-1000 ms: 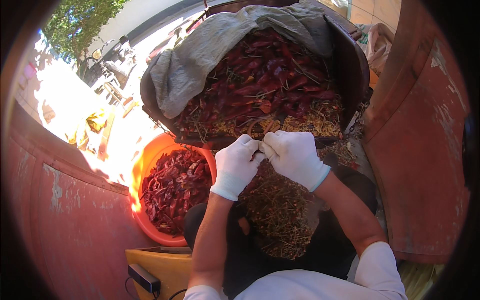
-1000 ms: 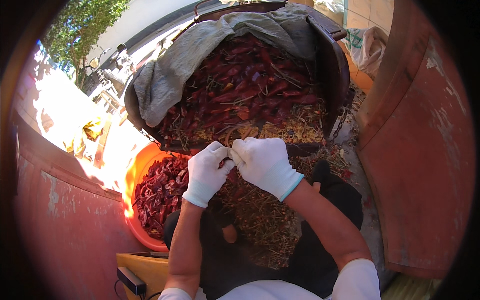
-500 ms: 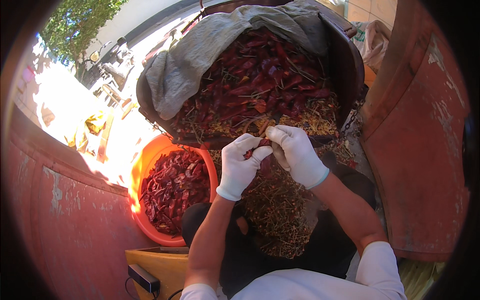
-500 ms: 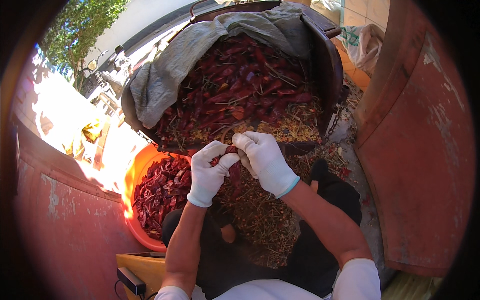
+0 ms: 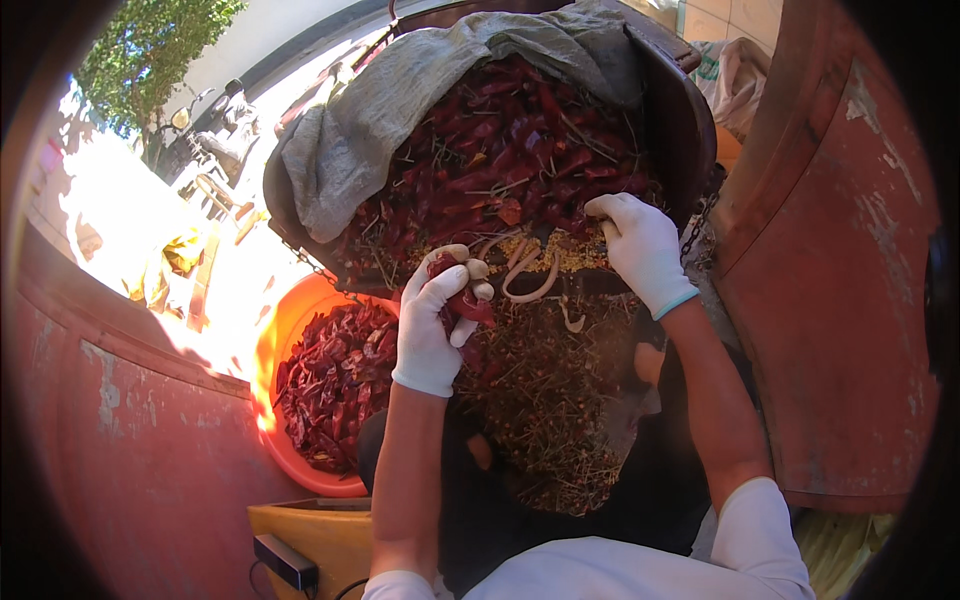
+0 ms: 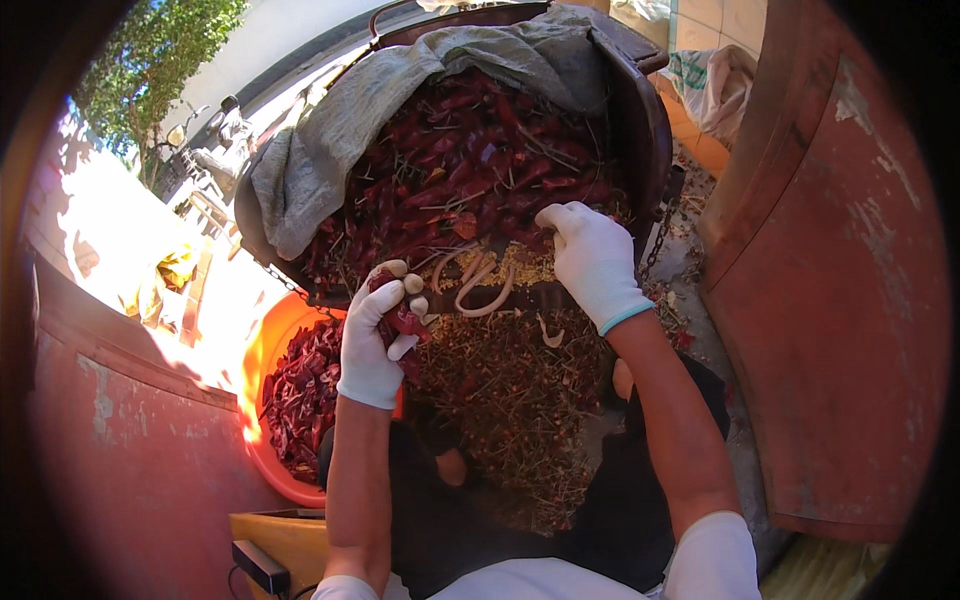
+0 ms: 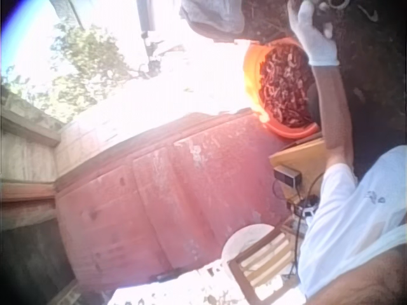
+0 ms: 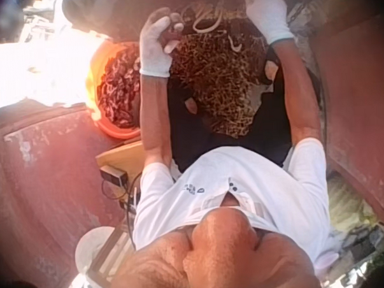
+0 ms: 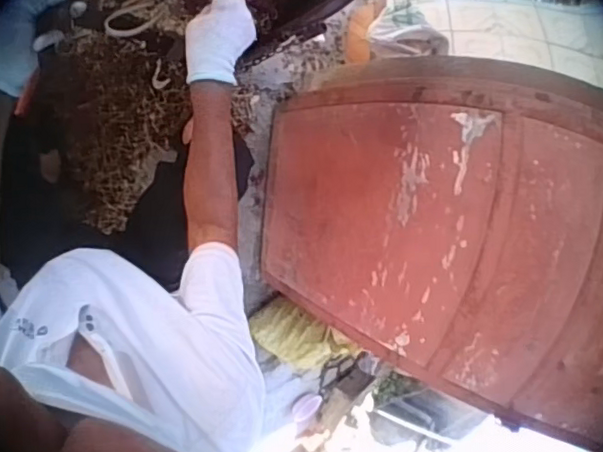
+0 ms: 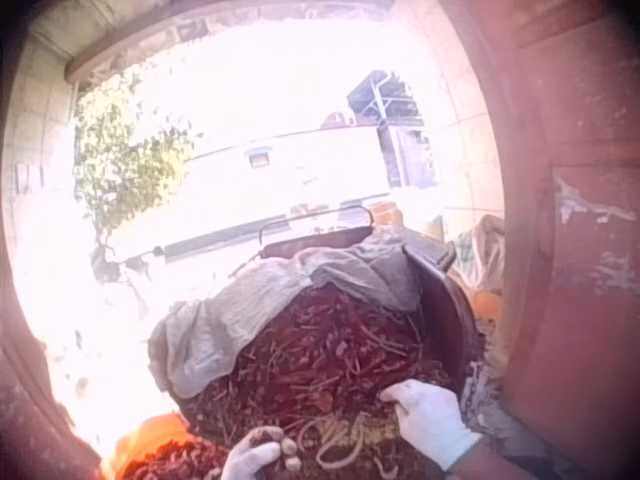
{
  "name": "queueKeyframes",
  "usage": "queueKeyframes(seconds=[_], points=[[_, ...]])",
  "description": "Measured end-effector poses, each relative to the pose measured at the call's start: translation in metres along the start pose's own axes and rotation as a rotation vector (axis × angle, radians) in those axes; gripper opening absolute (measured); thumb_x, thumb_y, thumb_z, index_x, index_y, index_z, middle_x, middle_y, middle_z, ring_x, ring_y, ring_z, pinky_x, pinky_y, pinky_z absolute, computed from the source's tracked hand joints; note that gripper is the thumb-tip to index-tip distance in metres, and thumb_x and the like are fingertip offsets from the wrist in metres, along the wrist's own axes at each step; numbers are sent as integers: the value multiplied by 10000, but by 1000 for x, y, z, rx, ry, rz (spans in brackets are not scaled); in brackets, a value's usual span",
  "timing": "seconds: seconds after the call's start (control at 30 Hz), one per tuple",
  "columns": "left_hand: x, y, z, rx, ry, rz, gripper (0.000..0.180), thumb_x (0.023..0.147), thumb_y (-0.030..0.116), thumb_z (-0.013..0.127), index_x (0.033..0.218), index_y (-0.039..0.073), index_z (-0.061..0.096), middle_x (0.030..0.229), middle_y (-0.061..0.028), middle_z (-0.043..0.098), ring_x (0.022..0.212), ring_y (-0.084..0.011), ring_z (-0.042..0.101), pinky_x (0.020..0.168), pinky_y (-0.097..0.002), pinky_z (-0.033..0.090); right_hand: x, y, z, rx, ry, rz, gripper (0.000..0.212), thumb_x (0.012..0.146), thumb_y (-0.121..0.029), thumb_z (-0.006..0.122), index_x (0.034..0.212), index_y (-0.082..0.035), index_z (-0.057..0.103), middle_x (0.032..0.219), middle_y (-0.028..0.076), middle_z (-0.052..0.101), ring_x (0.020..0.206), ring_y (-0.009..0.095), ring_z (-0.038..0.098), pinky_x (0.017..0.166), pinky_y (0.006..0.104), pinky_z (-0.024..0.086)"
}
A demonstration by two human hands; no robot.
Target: The person removes the stems from dried red chili peppers by hand and using shears while sitting on the ground next to a container and a tub.
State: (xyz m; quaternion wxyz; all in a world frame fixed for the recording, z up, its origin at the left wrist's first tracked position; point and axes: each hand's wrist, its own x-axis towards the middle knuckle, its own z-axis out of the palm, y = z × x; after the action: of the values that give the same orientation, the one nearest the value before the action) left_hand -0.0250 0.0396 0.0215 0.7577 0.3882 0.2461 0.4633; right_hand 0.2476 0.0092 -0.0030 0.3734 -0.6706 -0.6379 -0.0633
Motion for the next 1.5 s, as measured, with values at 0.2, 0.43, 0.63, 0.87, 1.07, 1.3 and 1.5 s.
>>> queueKeyframes(seconds=[0.2,0.43,0.63,0.87,1.07,1.3,1.5], points=[[1,-1,13,173,23,14,333,976,120,593,1286,21,523,972,-81,660,735,-127,646,387,-177,367,8,8,32,-279,59,-259,215,767,-98,741,977,-140,726,988,38,663,887,262,654,754,406,522],[2,-5,9,329,80,36,225,999,224,640,1045,5,617,780,-18,588,644,-98,577,489,-222,417,20,-5,20,47,217,-79,133,777,-162,763,896,-105,743,873,46,687,800,274,675,706,375,535],[6,-16,11,388,80,40,275,1002,251,638,973,-23,651,719,-15,584,609,-98,548,559,-249,439,18,-28,-12,604,288,348,121,922,-64,680,1028,-23,719,965,84,744,757,106,687,691,243,534],[12,-22,29,405,89,-28,365,998,266,643,1181,-49,652,748,-5,611,582,-79,551,468,-213,397,-22,-52,-9,305,360,-196,235,824,52,684,1035,-47,658,1146,108,707,931,299,707,780,344,577],[19,-26,24,335,6,12,459,931,299,733,1294,34,641,817,12,639,600,-43,568,416,-189,385,-42,-70,-2,210,220,-516,276,710,37,696,964,-65,661,1117,82,694,949,283,690,764,366,581],[18,-26,31,555,-13,-6,540,888,296,775,1309,-6,620,919,-9,683,720,-43,584,577,-190,470,-48,-67,1,137,99,-661,129,698,-93,695,822,-82,662,986,27,666,927,244,657,771,359,557],[18,-30,23,528,-157,-67,366,911,209,735,1180,-29,663,934,-4,669,809,-51,583,715,-217,498,-52,-64,-6,204,-5,-712,126,675,-81,687,792,-85,640,919,14,649,895,240,647,773,369,552]])
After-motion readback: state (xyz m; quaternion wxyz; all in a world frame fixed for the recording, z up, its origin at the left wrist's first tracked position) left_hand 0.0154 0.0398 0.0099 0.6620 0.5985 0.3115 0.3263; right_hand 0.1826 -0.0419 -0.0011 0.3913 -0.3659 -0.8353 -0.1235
